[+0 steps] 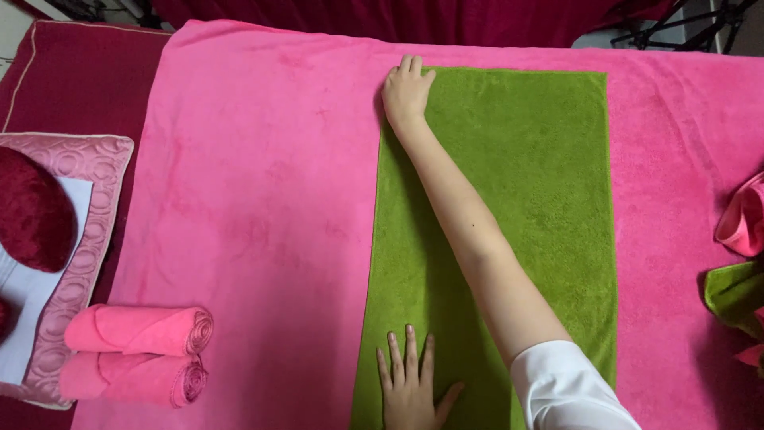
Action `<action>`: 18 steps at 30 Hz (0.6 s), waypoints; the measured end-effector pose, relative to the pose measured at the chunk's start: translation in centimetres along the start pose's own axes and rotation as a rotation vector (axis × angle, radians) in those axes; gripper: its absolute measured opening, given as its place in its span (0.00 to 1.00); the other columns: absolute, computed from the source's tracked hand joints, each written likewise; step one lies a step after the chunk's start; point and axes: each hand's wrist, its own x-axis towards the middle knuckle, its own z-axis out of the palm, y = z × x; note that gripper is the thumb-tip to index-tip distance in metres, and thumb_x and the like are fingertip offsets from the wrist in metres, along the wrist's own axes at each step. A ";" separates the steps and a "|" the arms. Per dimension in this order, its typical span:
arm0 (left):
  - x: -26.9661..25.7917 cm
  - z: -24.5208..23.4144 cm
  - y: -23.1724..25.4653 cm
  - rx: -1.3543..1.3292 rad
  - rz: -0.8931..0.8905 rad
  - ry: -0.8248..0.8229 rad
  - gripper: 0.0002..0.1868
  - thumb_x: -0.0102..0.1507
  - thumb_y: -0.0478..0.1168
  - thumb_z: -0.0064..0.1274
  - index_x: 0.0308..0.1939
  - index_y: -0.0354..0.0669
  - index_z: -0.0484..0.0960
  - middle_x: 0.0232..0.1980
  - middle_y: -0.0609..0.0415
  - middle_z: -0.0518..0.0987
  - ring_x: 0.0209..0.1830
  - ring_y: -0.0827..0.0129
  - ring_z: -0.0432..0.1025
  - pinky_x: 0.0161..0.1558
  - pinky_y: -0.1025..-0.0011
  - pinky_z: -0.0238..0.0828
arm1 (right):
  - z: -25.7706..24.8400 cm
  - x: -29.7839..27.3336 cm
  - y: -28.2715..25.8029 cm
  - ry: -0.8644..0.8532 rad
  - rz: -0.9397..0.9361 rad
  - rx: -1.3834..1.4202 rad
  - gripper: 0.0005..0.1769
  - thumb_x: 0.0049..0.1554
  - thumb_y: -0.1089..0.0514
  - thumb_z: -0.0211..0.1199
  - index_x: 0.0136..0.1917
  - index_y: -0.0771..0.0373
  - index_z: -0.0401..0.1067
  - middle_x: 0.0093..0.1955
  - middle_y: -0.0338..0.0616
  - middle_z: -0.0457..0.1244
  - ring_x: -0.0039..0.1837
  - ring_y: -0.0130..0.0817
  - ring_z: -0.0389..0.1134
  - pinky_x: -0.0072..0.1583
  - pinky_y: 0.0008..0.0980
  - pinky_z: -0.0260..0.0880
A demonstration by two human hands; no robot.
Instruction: Folding and rolling towels into decorative shapes on a massage bed in a spa.
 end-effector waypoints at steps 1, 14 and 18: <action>0.0 0.1 0.1 0.002 -0.009 -0.005 0.58 0.58 0.83 0.38 0.82 0.54 0.54 0.88 0.44 0.46 0.86 0.40 0.42 0.80 0.40 0.37 | 1.0 0.5 -0.1 0.087 0.041 0.103 0.18 0.63 0.53 0.49 0.53 0.59 0.78 0.57 0.49 0.67 0.61 0.46 0.64 0.55 0.53 0.68; 0.3 -0.7 -0.3 -0.028 0.014 0.007 0.51 0.66 0.80 0.27 0.83 0.53 0.52 0.88 0.44 0.44 0.87 0.41 0.39 0.80 0.41 0.34 | -9.0 -10.3 17.2 -0.336 0.015 0.511 0.44 0.66 0.25 0.30 0.86 0.48 0.41 0.89 0.49 0.36 0.88 0.45 0.33 0.81 0.66 0.24; 0.2 -0.4 -0.3 -0.001 0.011 0.009 0.52 0.66 0.81 0.25 0.83 0.53 0.50 0.89 0.44 0.41 0.87 0.42 0.37 0.80 0.41 0.33 | -8.4 -10.7 27.3 -0.345 0.049 0.413 0.45 0.65 0.23 0.31 0.87 0.44 0.36 0.90 0.42 0.32 0.88 0.44 0.28 0.80 0.66 0.16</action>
